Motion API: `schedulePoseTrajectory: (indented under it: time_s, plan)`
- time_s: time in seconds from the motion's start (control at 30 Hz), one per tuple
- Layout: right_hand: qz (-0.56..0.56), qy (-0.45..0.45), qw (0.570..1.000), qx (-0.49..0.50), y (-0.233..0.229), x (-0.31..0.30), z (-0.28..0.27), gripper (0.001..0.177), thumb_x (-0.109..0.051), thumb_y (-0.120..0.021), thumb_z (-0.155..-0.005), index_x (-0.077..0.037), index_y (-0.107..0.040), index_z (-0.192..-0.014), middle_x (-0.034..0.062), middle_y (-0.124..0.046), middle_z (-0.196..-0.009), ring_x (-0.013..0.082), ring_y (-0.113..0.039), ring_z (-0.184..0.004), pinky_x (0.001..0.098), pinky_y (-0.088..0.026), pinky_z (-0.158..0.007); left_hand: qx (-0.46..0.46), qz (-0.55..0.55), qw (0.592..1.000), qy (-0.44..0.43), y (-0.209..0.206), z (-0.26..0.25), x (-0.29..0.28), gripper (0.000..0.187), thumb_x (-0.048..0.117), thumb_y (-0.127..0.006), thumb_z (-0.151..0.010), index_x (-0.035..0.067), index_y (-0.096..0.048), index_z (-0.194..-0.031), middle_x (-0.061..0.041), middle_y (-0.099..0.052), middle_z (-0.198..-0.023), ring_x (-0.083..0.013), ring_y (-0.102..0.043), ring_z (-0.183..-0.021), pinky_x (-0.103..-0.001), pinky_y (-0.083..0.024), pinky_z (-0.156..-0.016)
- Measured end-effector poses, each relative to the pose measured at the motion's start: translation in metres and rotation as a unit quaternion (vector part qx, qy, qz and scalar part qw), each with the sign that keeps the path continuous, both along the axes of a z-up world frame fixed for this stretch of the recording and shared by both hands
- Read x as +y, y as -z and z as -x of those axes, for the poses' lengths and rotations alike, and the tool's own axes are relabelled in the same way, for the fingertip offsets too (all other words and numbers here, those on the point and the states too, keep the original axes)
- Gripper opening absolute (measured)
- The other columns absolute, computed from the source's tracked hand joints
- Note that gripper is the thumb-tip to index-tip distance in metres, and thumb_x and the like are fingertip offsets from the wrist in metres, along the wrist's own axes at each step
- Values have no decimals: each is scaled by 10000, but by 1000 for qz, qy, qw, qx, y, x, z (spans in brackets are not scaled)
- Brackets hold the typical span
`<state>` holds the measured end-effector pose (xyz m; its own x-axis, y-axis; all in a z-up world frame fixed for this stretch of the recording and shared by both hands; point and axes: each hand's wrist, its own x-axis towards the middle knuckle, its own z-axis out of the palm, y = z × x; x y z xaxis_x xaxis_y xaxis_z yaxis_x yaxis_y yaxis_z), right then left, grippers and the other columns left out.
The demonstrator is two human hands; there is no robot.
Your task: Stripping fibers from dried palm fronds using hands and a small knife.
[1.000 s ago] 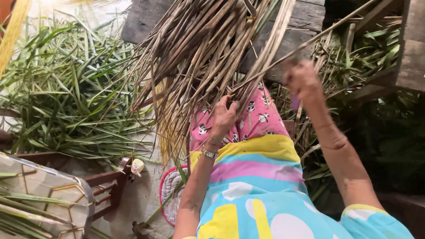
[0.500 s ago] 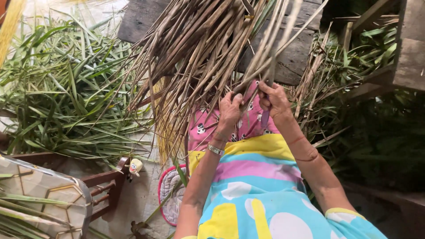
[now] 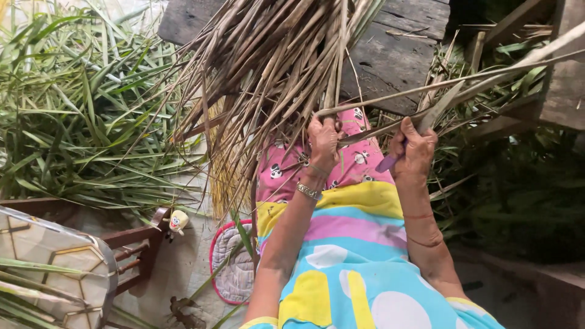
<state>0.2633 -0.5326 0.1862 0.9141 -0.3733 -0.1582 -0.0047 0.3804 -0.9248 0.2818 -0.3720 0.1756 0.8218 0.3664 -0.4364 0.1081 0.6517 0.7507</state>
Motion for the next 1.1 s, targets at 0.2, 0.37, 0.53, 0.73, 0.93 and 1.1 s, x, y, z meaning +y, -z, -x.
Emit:
schedulePoseTrajectory:
  time_s: [0.2, 0.37, 0.53, 0.73, 0.93, 1.1]
  plan:
    - [21, 11, 999, -33, -2, -14, -2, 533, -215, -719, -1051, -71, -456, -609, 89, -369, -408, 176, -377, -269, 281, -310, -284, 5, 71, 997, 3, 26, -11, -8, 35, 66, -538, -903, 72, -541, -937, -24, -463, -626, -117, -440, -422, -243, -385, -297]
    - [12, -8, 997, -71, 15, -29, -18, 476, -189, -704, -1055, -9, -511, -659, 150, -377, -409, 256, -428, -256, 317, -355, -283, -31, 144, 988, 54, 14, -8, -9, 158, 162, -635, -989, 14, -630, -1045, -31, -518, -675, -72, -489, -525, -164, -412, -416]
    - [-29, 17, 999, -40, 8, -16, -28, 330, -205, -685, -1038, -32, -538, -798, 151, -467, -463, 220, -472, -289, 315, -400, -267, -11, 225, 970, 95, 58, -29, -29, 140, 94, -600, -998, -6, -650, -1084, -82, -657, -745, -162, -679, -573, -278, -577, -478]
    - [-51, -28, 998, -2, 5, 14, -32, 308, -309, -629, -1016, -28, -654, -895, 190, -565, -559, 186, -451, -285, 287, -352, -236, -37, 251, 964, 75, 56, -41, -50, 135, 21, -544, -1001, -18, -620, -1106, -44, -586, -759, -108, -578, -571, -234, -504, -486]
    - [-103, -15, 995, 12, 1, 18, -40, 353, -373, -623, -1004, -60, -648, -844, 188, -674, -666, 162, -457, -311, 259, -345, -242, -82, 301, 942, 124, 88, -54, -63, 152, -5, -552, -982, -23, -595, -1127, 8, -486, -766, -22, -435, -546, -155, -367, -464]
    - [-92, 6, 995, -27, 21, -13, -49, 392, -404, -648, -994, -51, -632, -824, 246, -652, -656, 182, -366, -289, 330, -349, -229, -100, 378, 912, 125, 103, -58, -72, 175, -19, -534, -971, -19, -573, -1142, 28, -445, -776, -5, -395, -535, -150, -315, -452]
